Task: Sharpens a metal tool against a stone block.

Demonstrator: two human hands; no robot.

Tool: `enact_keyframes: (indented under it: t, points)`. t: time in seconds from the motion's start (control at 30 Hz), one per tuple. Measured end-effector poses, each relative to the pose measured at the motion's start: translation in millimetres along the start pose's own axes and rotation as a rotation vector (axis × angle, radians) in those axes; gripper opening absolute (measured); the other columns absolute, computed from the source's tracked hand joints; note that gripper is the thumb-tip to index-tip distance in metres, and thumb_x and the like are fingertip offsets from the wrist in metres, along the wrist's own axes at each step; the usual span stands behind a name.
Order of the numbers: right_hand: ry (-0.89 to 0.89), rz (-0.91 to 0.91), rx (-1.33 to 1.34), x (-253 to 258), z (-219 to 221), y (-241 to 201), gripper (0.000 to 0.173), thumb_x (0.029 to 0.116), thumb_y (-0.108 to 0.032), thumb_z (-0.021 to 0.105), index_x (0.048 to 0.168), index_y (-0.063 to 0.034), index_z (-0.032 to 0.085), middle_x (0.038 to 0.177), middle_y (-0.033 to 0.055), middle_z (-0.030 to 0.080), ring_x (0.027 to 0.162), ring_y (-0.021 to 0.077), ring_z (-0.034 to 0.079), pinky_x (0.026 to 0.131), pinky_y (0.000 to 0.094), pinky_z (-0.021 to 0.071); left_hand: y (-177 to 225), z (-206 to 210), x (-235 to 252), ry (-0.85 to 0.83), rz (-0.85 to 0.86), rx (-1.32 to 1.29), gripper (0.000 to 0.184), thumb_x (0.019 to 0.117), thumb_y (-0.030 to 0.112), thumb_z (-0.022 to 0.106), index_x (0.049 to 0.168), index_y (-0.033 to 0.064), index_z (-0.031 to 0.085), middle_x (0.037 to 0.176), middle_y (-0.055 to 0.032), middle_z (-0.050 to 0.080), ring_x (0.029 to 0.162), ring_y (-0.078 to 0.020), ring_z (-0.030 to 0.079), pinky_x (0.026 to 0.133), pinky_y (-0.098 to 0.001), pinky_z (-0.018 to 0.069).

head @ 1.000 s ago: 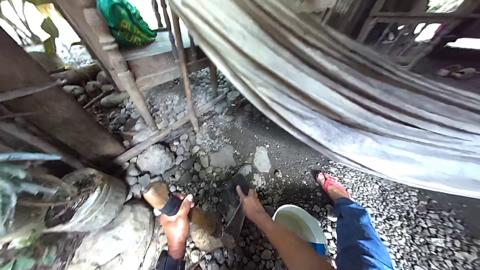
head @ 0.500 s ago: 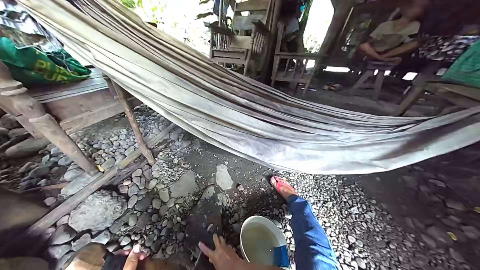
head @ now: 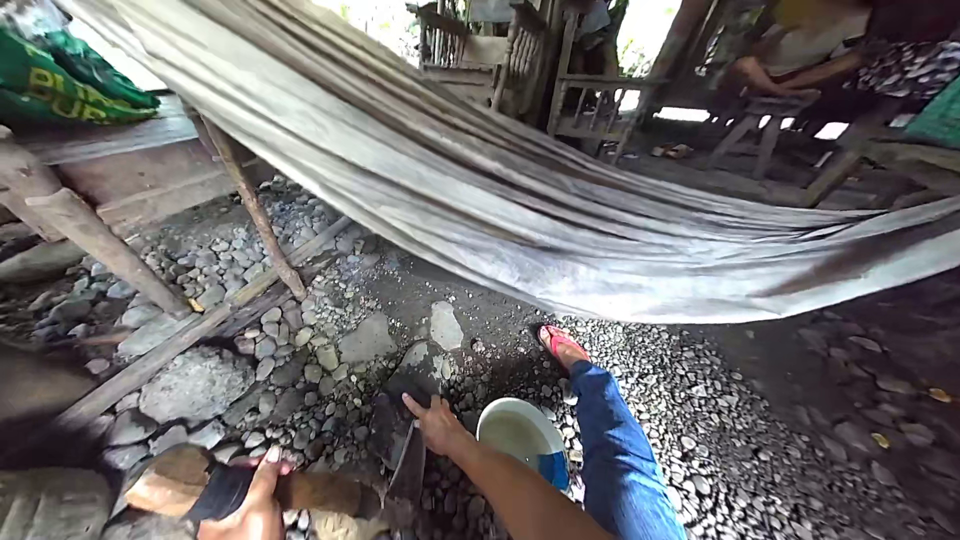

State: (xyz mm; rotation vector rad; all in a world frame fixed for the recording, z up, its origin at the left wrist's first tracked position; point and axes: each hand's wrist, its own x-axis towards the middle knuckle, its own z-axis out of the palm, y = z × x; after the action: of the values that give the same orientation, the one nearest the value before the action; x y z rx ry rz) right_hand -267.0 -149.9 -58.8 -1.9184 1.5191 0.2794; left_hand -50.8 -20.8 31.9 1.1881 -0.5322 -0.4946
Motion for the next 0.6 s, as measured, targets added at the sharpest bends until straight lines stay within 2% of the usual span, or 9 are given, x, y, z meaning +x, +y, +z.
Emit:
enact_keyframes:
  t: [0.1, 0.17, 0.23, 0.3, 0.37, 0.43, 0.53, 0.6]
  points:
    - [-0.054, -0.030, -0.079, -27.3, 12.0, -2.5, 0.068, 0.1095, -0.019, 0.046, 0.166, -0.0379, 0.013, 0.156, 0.0376, 0.029, 0.139, 0.0568, 0.040, 0.104, 0.0623, 0.0477, -3.9, 1.3, -0.9, 0.056, 0.036, 0.006, 0.016, 0.0852, -0.004, 0.062, 0.097, 0.0058, 0.056, 0.064, 0.0078, 0.067, 0.054, -0.0053, 0.067, 0.056, -0.0225, 0.0602]
    - [-0.117, -0.164, -0.159, -54.1, 29.8, 6.1, 0.073, 0.1070, -0.012, 0.049, 0.167, -0.0330, 0.014, 0.153, 0.0409, 0.030, 0.137, 0.0591, 0.040, 0.103, 0.0641, 0.0478, -4.9, 0.9, -0.1, 0.059, 0.038, 0.008, 0.016, 0.0854, -0.004, 0.063, 0.097, 0.0051, 0.056, 0.064, 0.0072, 0.067, 0.054, -0.0058, 0.066, 0.057, -0.0227, 0.0605]
    - [-0.116, -0.222, -0.227, -56.3, 36.7, 14.1, 0.080, 0.1026, -0.007, 0.055, 0.167, -0.0331, 0.015, 0.152, 0.0418, 0.031, 0.138, 0.0609, 0.038, 0.103, 0.0676, 0.0454, -6.6, 1.0, 1.1, 0.047, 0.042, -0.015, 0.016, 0.0852, -0.004, 0.062, 0.096, 0.0056, 0.056, 0.064, 0.0070, 0.066, 0.054, -0.0064, 0.066, 0.057, -0.0232, 0.0607]
    - [-0.055, -0.170, -0.202, -39.4, 23.8, 9.0, 0.080, 0.1024, -0.005, 0.054, 0.167, -0.0330, 0.014, 0.153, 0.0421, 0.030, 0.138, 0.0613, 0.037, 0.103, 0.0688, 0.0446, -7.7, 1.1, 2.0, 0.033, 0.051, -0.046, 0.017, 0.0836, -0.004, 0.062, 0.095, 0.0066, 0.055, 0.065, 0.0069, 0.067, 0.054, -0.0070, 0.066, 0.057, -0.0240, 0.0612]
    - [-0.029, -0.031, -0.139, -23.3, 5.9, -4.5, 0.069, 0.1092, -0.015, 0.044, 0.167, -0.0319, 0.009, 0.155, 0.0395, 0.029, 0.139, 0.0580, 0.040, 0.105, 0.0628, 0.0468, -6.4, 0.7, -0.6, 0.028, 0.044, -0.052, 0.017, 0.0841, -0.004, 0.061, 0.097, 0.0063, 0.055, 0.065, 0.0066, 0.067, 0.055, -0.0072, 0.067, 0.058, -0.0245, 0.0613]
    - [-0.046, 0.048, -0.121, -21.3, 2.8, -14.5, 0.067, 0.1112, -0.020, 0.041, 0.167, -0.0306, 0.006, 0.157, 0.0379, 0.027, 0.140, 0.0560, 0.039, 0.107, 0.0582, 0.0466, -4.5, 0.3, -2.8, 0.034, 0.042, -0.041, 0.018, 0.0841, -0.004, 0.061, 0.097, 0.0062, 0.055, 0.065, 0.0067, 0.067, 0.055, -0.0067, 0.066, 0.058, -0.0238, 0.0609]
    - [-0.131, -0.135, -0.163, -60.8, 27.7, -6.5, 0.069, 0.1090, -0.016, 0.046, 0.167, -0.0256, 0.011, 0.152, 0.0422, 0.030, 0.135, 0.0600, 0.043, 0.104, 0.0634, 0.0480, -2.9, 2.3, -2.2, 0.049, 0.028, -0.015, 0.017, 0.0848, -0.004, 0.062, 0.097, 0.0054, 0.055, 0.064, 0.0065, 0.066, 0.054, -0.0062, 0.066, 0.057, -0.0225, 0.0599]
    - [-0.173, -0.203, -0.193, -69.2, 38.4, 1.5, 0.071, 0.1083, -0.015, 0.048, 0.167, -0.0270, 0.012, 0.151, 0.0419, 0.031, 0.135, 0.0598, 0.042, 0.103, 0.0639, 0.0477, -5.1, 2.7, -1.3, 0.037, 0.040, -0.024, 0.017, 0.0839, -0.004, 0.063, 0.096, 0.0063, 0.055, 0.065, 0.0074, 0.066, 0.054, -0.0058, 0.066, 0.057, -0.0224, 0.0600]
